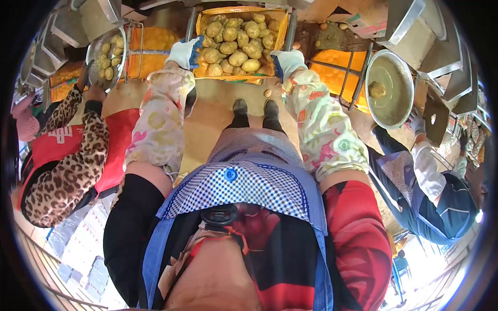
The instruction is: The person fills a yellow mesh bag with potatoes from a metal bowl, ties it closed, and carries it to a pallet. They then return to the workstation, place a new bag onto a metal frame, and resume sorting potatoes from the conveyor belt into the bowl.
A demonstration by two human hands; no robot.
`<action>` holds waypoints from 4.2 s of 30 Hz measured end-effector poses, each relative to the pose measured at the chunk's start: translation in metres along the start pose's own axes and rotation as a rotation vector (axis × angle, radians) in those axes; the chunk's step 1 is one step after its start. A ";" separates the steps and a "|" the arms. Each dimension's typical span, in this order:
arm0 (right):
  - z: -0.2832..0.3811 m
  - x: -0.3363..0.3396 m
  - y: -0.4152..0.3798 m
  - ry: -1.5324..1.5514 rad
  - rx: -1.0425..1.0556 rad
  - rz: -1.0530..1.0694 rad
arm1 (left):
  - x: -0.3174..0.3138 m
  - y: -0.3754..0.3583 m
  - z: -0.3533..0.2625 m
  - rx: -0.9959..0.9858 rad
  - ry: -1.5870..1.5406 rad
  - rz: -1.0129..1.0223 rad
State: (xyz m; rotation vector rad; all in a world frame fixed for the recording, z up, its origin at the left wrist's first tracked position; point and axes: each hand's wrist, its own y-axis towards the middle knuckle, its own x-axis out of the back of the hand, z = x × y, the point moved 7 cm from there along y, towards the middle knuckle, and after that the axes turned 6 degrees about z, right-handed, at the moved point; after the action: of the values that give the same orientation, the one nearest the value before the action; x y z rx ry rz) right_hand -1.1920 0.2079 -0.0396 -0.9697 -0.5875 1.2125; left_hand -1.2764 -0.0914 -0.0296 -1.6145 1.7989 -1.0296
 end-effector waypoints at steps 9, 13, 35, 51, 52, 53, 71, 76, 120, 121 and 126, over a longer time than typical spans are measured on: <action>0.005 0.002 -0.023 0.157 0.136 0.287 | 0.008 0.006 -0.001 -0.114 0.090 -0.111; -0.078 0.088 0.038 0.677 0.291 0.413 | 0.008 0.006 -0.008 -0.099 0.025 -0.107; -0.399 0.078 0.229 -0.912 -0.289 -0.160 | 0.015 -0.030 -0.038 -0.417 0.520 -0.208; -0.448 0.095 0.345 -0.586 -0.458 -0.315 | 0.027 -0.009 -0.001 -0.387 0.373 -0.260; -0.455 0.097 0.353 -0.600 -0.465 -0.326 | 0.026 -0.006 0.000 -0.383 0.365 -0.258; -0.453 0.102 0.357 -0.615 -0.469 -0.341 | 0.025 -0.003 0.002 -0.383 0.356 -0.258; -0.178 -0.051 -0.080 -0.619 0.815 0.198 | 0.007 -0.012 -0.011 -0.150 0.118 0.014; -0.043 -0.063 -0.160 -0.545 0.962 0.171 | 0.016 -0.001 -0.015 -0.212 0.373 -0.197; -0.013 0.044 -0.052 -0.199 0.098 0.156 | -0.041 -0.120 0.047 -0.158 -0.145 -0.096; -0.022 0.051 -0.057 -0.207 0.096 0.176 | -0.047 -0.133 0.064 -0.115 -0.213 -0.092; -0.081 0.079 -0.082 -0.163 0.088 0.213 | -0.067 -0.201 0.139 -0.042 -0.361 -0.158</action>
State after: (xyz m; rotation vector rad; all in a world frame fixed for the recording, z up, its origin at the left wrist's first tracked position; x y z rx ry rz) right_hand -1.0622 0.2545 -0.0177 -0.8804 -0.5634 1.5051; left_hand -1.0359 -0.0546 0.0434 -1.8553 1.4800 -0.7108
